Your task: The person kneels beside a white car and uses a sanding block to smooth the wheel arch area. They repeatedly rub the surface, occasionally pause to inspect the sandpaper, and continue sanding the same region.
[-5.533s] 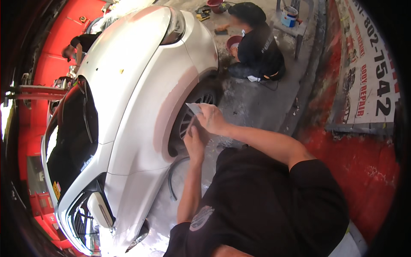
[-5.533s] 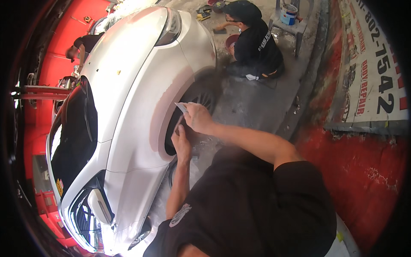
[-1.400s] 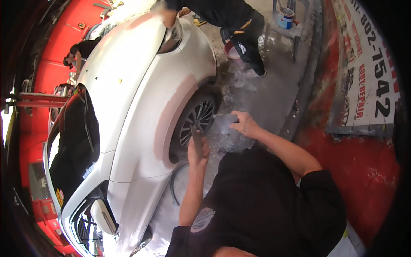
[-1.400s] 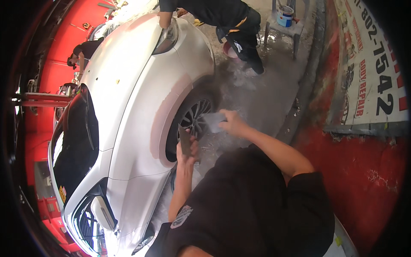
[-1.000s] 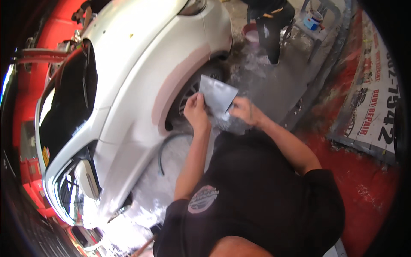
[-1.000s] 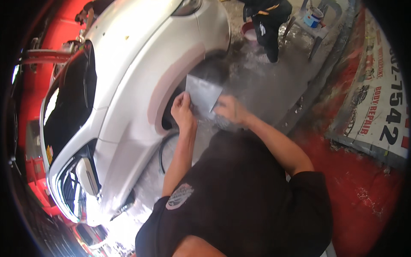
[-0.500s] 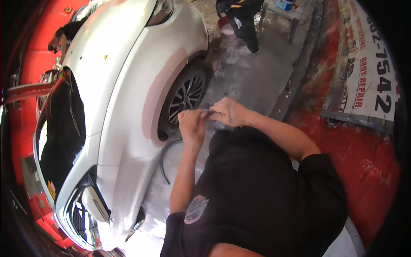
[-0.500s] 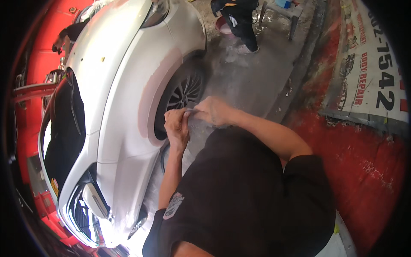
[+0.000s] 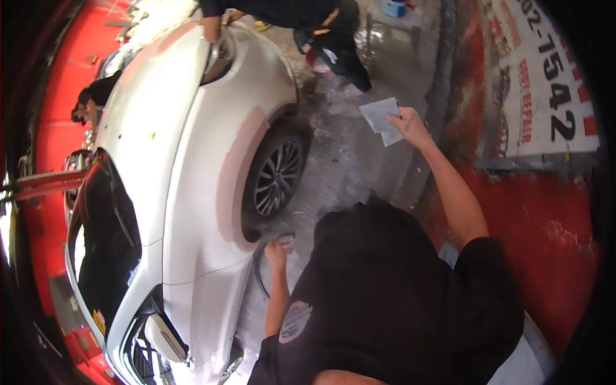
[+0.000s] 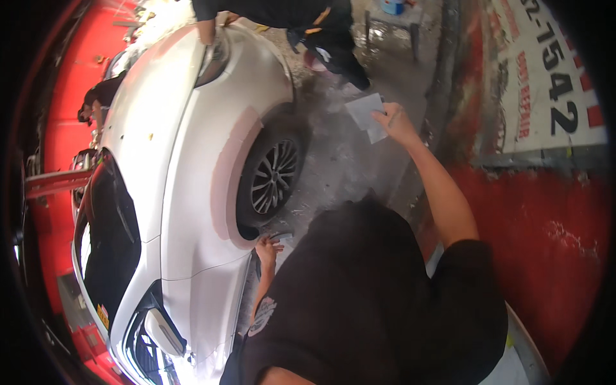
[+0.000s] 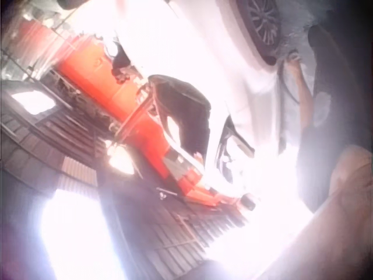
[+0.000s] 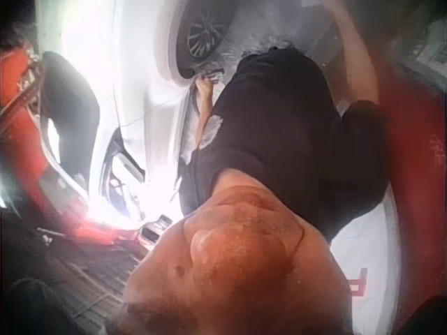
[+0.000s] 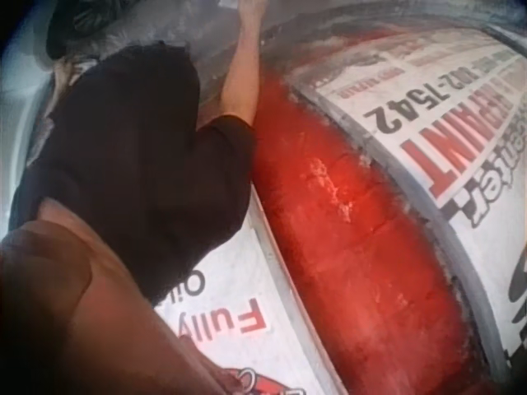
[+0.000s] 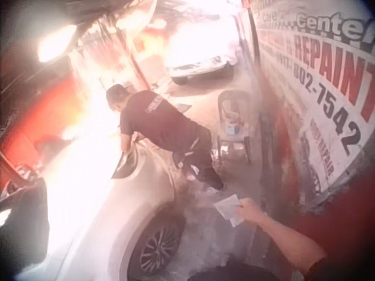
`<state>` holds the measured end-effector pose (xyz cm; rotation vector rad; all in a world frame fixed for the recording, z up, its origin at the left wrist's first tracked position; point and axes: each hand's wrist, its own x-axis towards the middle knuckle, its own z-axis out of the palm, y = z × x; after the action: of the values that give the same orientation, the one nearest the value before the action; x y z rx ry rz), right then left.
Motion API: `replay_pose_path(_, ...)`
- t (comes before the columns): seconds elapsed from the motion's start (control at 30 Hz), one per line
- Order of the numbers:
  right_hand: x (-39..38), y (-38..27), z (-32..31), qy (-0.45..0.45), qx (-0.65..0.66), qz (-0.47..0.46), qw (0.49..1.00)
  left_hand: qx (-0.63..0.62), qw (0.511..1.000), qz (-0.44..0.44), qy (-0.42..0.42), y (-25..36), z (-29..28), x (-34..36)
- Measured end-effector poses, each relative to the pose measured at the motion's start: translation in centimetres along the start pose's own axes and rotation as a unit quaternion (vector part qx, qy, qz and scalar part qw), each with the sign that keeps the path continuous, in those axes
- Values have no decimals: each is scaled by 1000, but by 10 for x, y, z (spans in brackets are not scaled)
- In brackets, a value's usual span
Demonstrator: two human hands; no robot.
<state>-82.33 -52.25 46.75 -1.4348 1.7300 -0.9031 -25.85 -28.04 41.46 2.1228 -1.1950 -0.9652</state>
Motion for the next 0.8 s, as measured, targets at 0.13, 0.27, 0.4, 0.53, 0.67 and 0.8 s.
replay_pose_path(0.13, -90, 178, 59, 63, -238, 32, 969, 167, 969, -56, -173, -53, 39, -32)
replay_pose_path(0.27, -207, 230, 80, -165, -196, 236, 937, 176, 930, -10, -322, 16, 73, -37)
replay_pose_path(0.4, -238, 178, 51, -270, -153, 373, 874, -70, 891, -67, -443, 173, 68, 17)
replay_pose_path(0.53, -194, 193, 39, -188, -186, 323, 909, -314, 828, -97, -454, 330, 71, 66)
replay_pose_path(0.67, -133, 211, 22, -34, -187, 186, 964, -11, 690, 449, -568, 493, 89, 44)
replay_pose_path(0.8, -75, 182, 6, -17, -170, 218, 961, -239, 347, 522, -742, 570, 101, 52)
